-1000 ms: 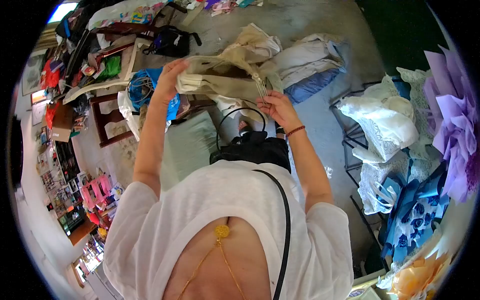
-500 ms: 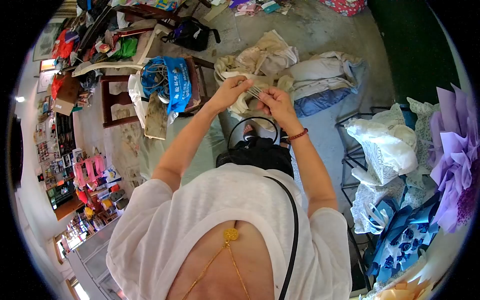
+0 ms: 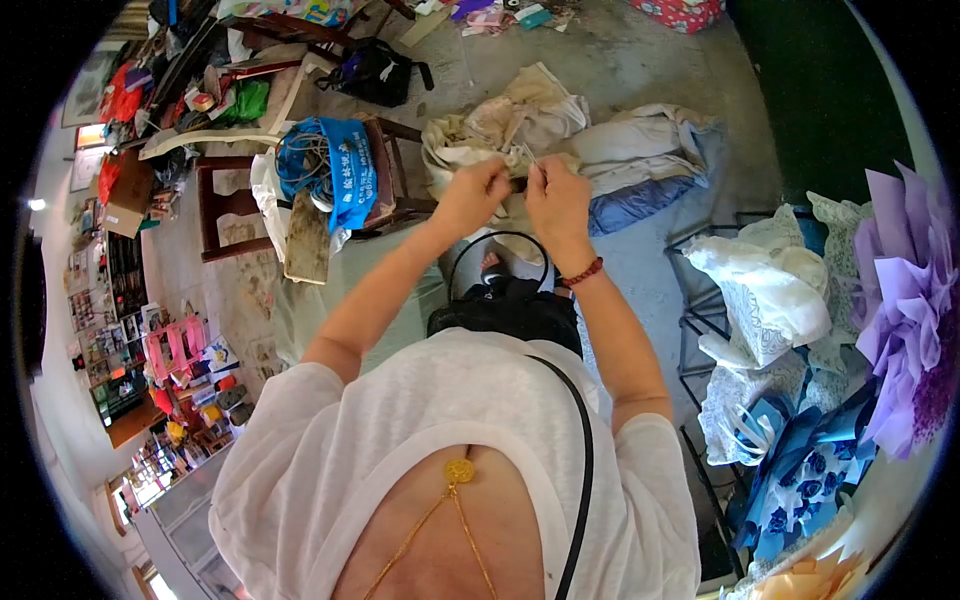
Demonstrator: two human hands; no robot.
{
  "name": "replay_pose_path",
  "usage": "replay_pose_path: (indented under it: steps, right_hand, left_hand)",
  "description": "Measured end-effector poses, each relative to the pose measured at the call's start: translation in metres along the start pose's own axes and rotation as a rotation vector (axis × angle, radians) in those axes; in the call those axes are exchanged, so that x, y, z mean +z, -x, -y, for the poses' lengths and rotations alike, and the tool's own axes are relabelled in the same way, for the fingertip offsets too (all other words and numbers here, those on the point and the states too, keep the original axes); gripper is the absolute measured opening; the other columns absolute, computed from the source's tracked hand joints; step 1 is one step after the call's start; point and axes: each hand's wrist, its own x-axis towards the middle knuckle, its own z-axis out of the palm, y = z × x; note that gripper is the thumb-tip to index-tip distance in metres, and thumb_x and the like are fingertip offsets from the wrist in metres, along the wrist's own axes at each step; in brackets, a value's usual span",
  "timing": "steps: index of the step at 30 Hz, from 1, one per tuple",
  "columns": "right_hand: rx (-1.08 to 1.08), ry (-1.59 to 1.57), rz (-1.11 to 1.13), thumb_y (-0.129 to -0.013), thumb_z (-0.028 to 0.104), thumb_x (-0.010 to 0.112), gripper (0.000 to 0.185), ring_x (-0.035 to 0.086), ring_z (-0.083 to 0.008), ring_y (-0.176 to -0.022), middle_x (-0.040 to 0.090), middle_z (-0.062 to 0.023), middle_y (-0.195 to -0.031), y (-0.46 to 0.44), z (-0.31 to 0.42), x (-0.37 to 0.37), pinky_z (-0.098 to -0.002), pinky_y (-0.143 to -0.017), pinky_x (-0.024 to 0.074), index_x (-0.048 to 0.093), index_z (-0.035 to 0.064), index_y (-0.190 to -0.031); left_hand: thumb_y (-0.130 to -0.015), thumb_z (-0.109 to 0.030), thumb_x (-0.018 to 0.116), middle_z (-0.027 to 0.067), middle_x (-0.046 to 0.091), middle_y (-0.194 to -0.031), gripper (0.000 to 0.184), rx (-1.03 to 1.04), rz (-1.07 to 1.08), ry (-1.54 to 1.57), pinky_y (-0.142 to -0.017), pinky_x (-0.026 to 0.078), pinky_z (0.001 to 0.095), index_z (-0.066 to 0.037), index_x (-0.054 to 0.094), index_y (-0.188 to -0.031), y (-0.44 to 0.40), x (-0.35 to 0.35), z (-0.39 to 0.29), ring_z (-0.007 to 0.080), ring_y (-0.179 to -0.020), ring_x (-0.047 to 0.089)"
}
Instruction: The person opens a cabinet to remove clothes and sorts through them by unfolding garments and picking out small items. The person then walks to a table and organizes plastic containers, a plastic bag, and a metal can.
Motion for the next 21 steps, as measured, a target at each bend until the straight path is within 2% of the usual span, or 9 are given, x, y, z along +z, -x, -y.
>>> replay_pose_path:
  steps: [1,3,4,7,10,14,17,19,21]
  right_hand:
    - [-0.041,0.077,-0.041,-0.079,0.01,0.051,0.01,0.054,-0.0274,-0.053,0.053,-0.014,-0.058,-0.001,-0.002,0.002,-0.0342,-0.05,0.0405,0.053,0.0008,-0.075]
    - [-0.049,0.049,-0.078,-0.079,0.01,0.051,0.01,0.054,-0.029,-0.052,0.053,-0.0145,-0.058,-0.001,-0.002,0.005,-0.0346,-0.049,0.0402,0.053,0.0009,-0.075]
    - [-0.057,0.02,-0.109,-0.079,0.009,0.051,0.01,0.053,-0.0306,-0.052,0.053,-0.0149,-0.058,-0.001,0.0,0.004,-0.035,-0.049,0.0399,0.053,0.001,-0.075]
    - [0.007,-0.037,-0.081,-0.079,0.008,0.05,0.007,0.053,-0.0321,-0.053,0.053,-0.0156,-0.06,0.0,0.008,-0.006,-0.0355,-0.048,0.0395,0.053,0.0013,-0.077]
    - [-0.099,-0.043,-0.086,-0.079,0.007,0.051,0.006,0.053,-0.0337,-0.055,0.054,-0.0165,-0.062,0.004,0.008,-0.009,-0.0367,-0.048,0.0397,0.053,0.0019,-0.079]
    - [-0.153,0.062,-0.103,-0.079,0.008,0.052,0.005,0.053,-0.0346,-0.055,0.053,-0.0168,-0.062,0.008,0.003,-0.008,-0.0377,-0.047,0.0397,0.053,0.0029,-0.081]
    - [-0.143,0.094,-0.127,-0.08,0.009,0.052,0.006,0.053,-0.0364,-0.057,0.053,-0.0176,-0.062,0.01,0.001,-0.008,-0.0395,-0.047,0.0395,0.053,0.0033,-0.081]
    - [-0.173,0.086,-0.146,-0.081,0.01,0.051,0.008,0.055,-0.0311,-0.054,0.054,-0.0152,-0.06,0.011,0.004,-0.01,-0.036,-0.047,0.0405,0.054,0.0026,-0.082]
    - [-0.085,-0.014,-0.101,-0.081,0.01,0.051,0.009,0.056,-0.0267,-0.052,0.055,-0.0137,-0.06,0.011,0.007,-0.014,-0.0335,-0.047,0.0411,0.054,0.002,-0.082]
  left_hand:
    - [-0.083,-0.017,0.047,0.0177,0.049,-0.059,0.022,0.002,0.003,0.001,-0.051,0.039,0.0335,0.003,0.045,-0.074,0.001,0.004,-0.002,0.0264,-0.053,0.049]
    - [-0.081,-0.013,0.048,0.0212,0.049,-0.061,0.017,0.031,-0.027,-0.017,-0.051,0.039,0.0359,0.003,0.046,-0.076,0.001,0.013,-0.005,0.0336,-0.054,0.048]
    - [-0.083,-0.018,0.047,0.0179,0.051,-0.062,0.021,-0.067,-0.009,0.069,-0.055,0.04,0.0333,0.003,0.047,-0.08,0.001,0.01,-0.012,0.0267,-0.057,0.05]
    - [-0.083,-0.026,0.049,0.0172,0.055,-0.067,0.028,-0.205,-0.134,0.235,-0.058,0.042,0.0345,0.003,0.048,-0.086,-0.002,0.011,0.001,0.0268,-0.064,0.055]
    - [-0.086,-0.032,0.046,0.0154,0.055,-0.073,0.036,-0.132,-0.115,0.423,-0.062,0.041,0.0313,0.004,0.048,-0.089,-0.005,0.012,0.004,0.0209,-0.068,0.052]
    - [-0.086,-0.031,0.047,0.0108,0.054,-0.075,0.035,-0.137,-0.01,0.391,-0.062,0.04,0.0285,0.003,0.048,-0.094,-0.011,0.015,0.013,0.016,-0.068,0.049]
    - [-0.085,-0.027,0.05,0.0047,0.05,-0.073,0.029,-0.198,0.084,0.556,-0.061,0.039,0.0251,0.001,0.047,-0.093,-0.013,0.01,0.007,0.0113,-0.066,0.045]
    - [-0.082,-0.022,0.057,-0.0002,0.045,-0.076,0.026,-0.173,0.196,0.618,-0.06,0.035,0.02,-0.002,0.048,-0.095,-0.011,0.004,0.0,0.0064,-0.068,0.039]
    - [-0.081,-0.021,0.058,0.0002,0.045,-0.077,0.026,-0.119,0.196,0.585,-0.061,0.036,0.0216,-0.002,0.047,-0.094,-0.012,0.004,0.006,0.0076,-0.068,0.04]
